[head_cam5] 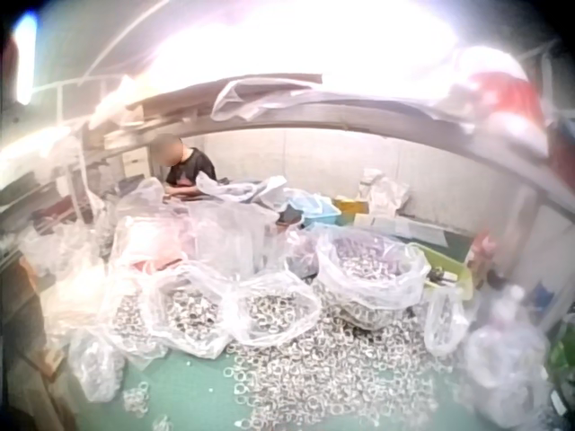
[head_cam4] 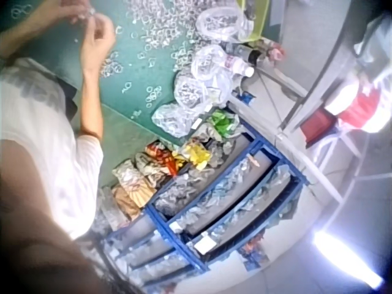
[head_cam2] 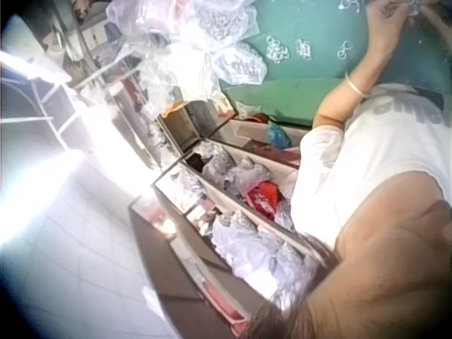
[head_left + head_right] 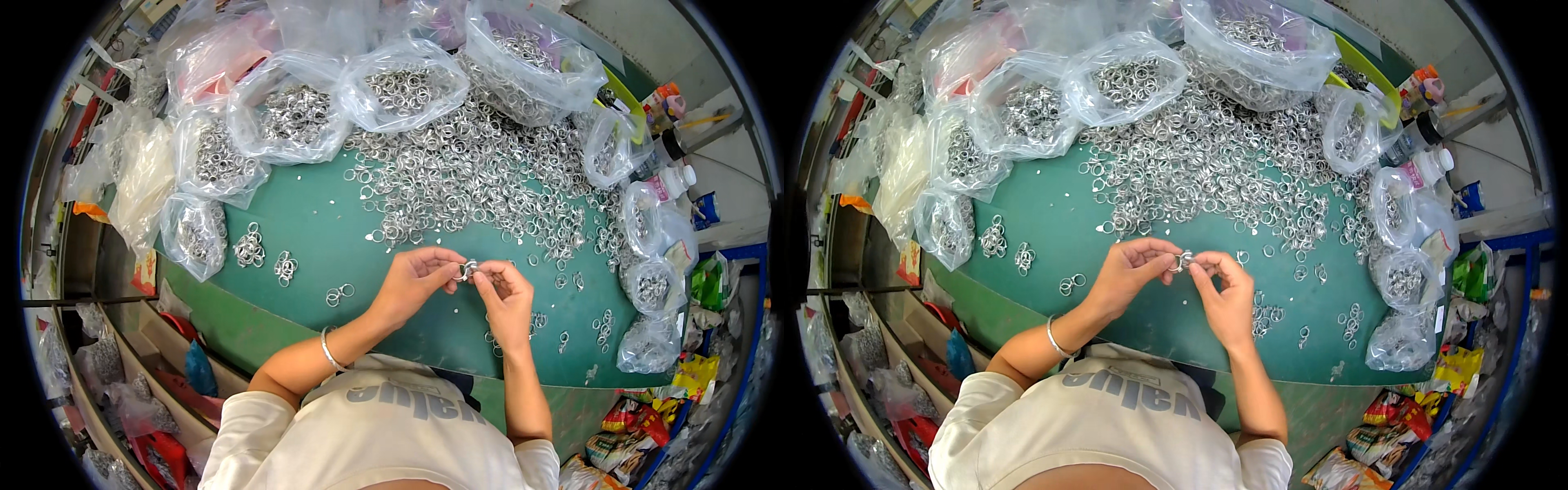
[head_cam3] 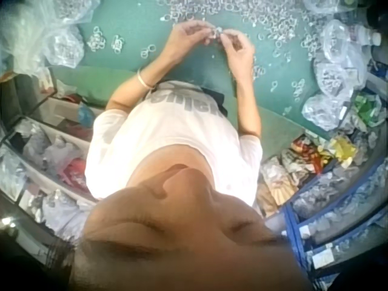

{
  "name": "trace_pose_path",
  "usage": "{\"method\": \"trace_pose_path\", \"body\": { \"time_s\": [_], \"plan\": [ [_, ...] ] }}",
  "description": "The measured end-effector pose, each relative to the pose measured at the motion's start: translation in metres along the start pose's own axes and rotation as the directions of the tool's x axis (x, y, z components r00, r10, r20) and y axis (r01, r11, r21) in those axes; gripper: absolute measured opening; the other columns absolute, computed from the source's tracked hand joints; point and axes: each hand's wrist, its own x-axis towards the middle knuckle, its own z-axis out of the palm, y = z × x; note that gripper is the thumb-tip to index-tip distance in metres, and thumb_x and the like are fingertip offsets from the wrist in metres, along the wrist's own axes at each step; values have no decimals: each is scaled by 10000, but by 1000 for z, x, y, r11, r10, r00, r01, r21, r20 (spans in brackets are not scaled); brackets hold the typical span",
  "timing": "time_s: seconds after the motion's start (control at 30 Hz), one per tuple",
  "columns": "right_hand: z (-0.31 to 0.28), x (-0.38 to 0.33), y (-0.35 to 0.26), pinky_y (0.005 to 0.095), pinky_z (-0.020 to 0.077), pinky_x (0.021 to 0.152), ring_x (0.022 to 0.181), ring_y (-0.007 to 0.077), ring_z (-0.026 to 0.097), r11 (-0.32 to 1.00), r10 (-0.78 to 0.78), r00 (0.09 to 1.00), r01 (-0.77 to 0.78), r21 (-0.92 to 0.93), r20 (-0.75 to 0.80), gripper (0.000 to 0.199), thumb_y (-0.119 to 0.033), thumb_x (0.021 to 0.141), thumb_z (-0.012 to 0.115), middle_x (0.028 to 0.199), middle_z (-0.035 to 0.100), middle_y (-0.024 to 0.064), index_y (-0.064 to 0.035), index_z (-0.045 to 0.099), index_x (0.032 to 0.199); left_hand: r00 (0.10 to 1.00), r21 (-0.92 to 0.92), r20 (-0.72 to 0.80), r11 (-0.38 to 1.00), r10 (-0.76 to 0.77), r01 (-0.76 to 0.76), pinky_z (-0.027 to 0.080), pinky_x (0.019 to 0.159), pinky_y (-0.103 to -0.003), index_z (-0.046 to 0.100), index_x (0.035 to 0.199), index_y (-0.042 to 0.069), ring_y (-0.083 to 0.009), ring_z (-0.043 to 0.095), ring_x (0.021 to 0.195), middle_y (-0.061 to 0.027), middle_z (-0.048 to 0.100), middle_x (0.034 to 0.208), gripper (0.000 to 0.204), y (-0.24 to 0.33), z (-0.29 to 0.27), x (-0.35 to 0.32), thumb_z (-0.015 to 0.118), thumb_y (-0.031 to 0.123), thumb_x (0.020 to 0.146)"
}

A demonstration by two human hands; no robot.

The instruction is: The person sorts small metal rings by hand from a large pile on a green table, picking them up individually and placing them into plastic bags or smaller groups.

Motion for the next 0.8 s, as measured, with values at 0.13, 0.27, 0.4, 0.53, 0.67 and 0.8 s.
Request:
{"method": "trace_pose_path", "body": {
  "time_s": [0.13, 0.27, 0.4, 0.53, 0.67, 0.8],
  "plan": [
    [4, -7, -8, 279, 469, 675, 744, 170, 593, 897, -313, 948, 279, -344, -47, 123, 63, 792, 636, 842, 654, 90, 14, 630, 904, 998, -177, 51, 983, -42, 50, 515, 726, -249, 619, 1074, -38, -129, 624, 790, -78, 651, 921, 206, 2, 2, -5, 615, 53, 889],
    [8, -9, -19, 289, 470, 679, 757, 219, 595, 650, -584, 811, 494, -578, 37, 148, 93, 769, 623, 831, 638, 131, 14, 629, 894, 995, -209, 70, 974, -77, 90, 527, 781, -275, 610, 1086, -45, -150, 640, 822, -83, 651, 947, 229, 9, 4, -12, 629, 52, 880],
    [7, -13, -17, 292, 466, 696, 772, 202, 593, 883, -415, 907, 381, -274, -75, 127, 86, 796, 603, 829, 637, 119, 15, 622, 900, 993, -216, 110, 974, -52, 75, 528, 791, -278, 600, 1112, -52, -144, 633, 831, -84, 649, 960, 269, 10, 6, -18, 641, 74, 878],
    [12, -20, -15, 281, 454, 727, 762, 184, 586, 946, -23, 994, 57, 318, -110, 97, 73, 817, 595, 828, 633, 102, 15, 623, 890, 957, -504, 249, 824, -148, 259, 526, 826, -288, 578, 1144, -38, -140, 618, 868, -70, 632, 979, 292, 13, 8, -18, 635, 71, 880],
    [7, -13, -23, 259, 449, 734, 745, 166, 581, 911, -336, 941, 317, -263, -27, 99, 66, 818, 604, 838, 631, 98, 15, 635, 897, 964, -527, 245, 821, -103, 221, 514, 845, -308, 531, 1198, -16, -143, 607, 930, -73, 611, 1040, 313, 7, 7, -18, 592, 31, 894],
    [6, -10, -30, 255, 451, 703, 736, 161, 581, 917, -291, 955, 297, -266, 61, 117, 63, 815, 610, 837, 635, 96, 17, 644, 918, 985, -174, 150, 983, 83, -56, 506, 846, -284, 506, 1206, -11, -129, 594, 966, -71, 596, 1051, 365, 8, 15, -20, 604, -48, 857]
  ]
}}
